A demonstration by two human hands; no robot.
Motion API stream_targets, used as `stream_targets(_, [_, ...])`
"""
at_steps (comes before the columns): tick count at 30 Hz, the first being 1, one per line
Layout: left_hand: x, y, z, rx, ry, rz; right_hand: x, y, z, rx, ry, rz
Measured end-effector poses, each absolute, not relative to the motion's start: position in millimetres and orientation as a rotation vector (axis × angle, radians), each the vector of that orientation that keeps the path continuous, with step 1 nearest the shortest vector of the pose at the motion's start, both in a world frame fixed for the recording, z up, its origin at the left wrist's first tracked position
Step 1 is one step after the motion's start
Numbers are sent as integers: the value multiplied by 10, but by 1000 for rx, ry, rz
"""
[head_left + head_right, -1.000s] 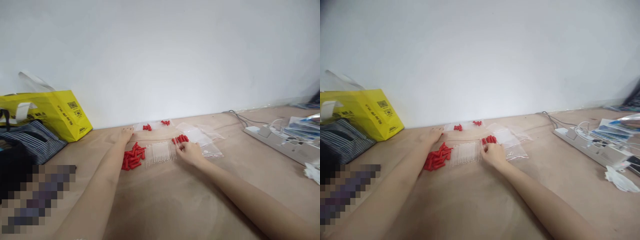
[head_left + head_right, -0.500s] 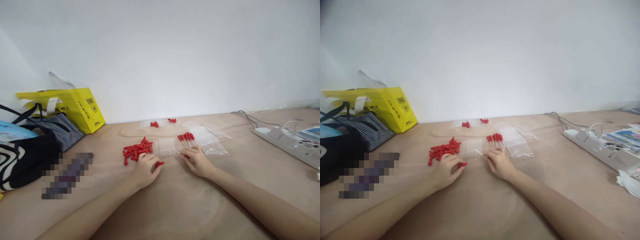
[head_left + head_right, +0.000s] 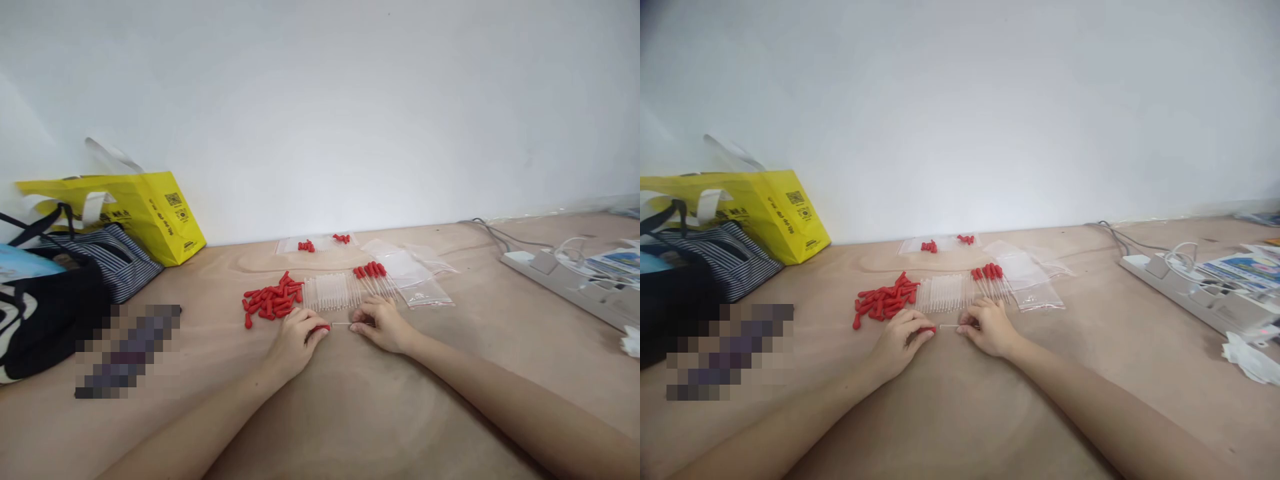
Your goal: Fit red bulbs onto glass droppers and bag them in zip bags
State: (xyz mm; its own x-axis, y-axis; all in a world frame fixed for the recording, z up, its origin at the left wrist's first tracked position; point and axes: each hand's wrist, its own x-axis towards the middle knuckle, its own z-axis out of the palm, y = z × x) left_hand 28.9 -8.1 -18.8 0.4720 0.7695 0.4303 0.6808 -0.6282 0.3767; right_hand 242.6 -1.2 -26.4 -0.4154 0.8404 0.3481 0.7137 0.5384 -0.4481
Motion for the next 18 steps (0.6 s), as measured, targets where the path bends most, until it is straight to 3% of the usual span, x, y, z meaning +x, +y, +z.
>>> stream_targets(5, [265,-95,-175,2538,1443,817,2346,16,-313,-1374,-2184,251])
stream_targets(18, [269,-66,-203,2567,1430,895,2299,-55,-327,-1104,-2236,260])
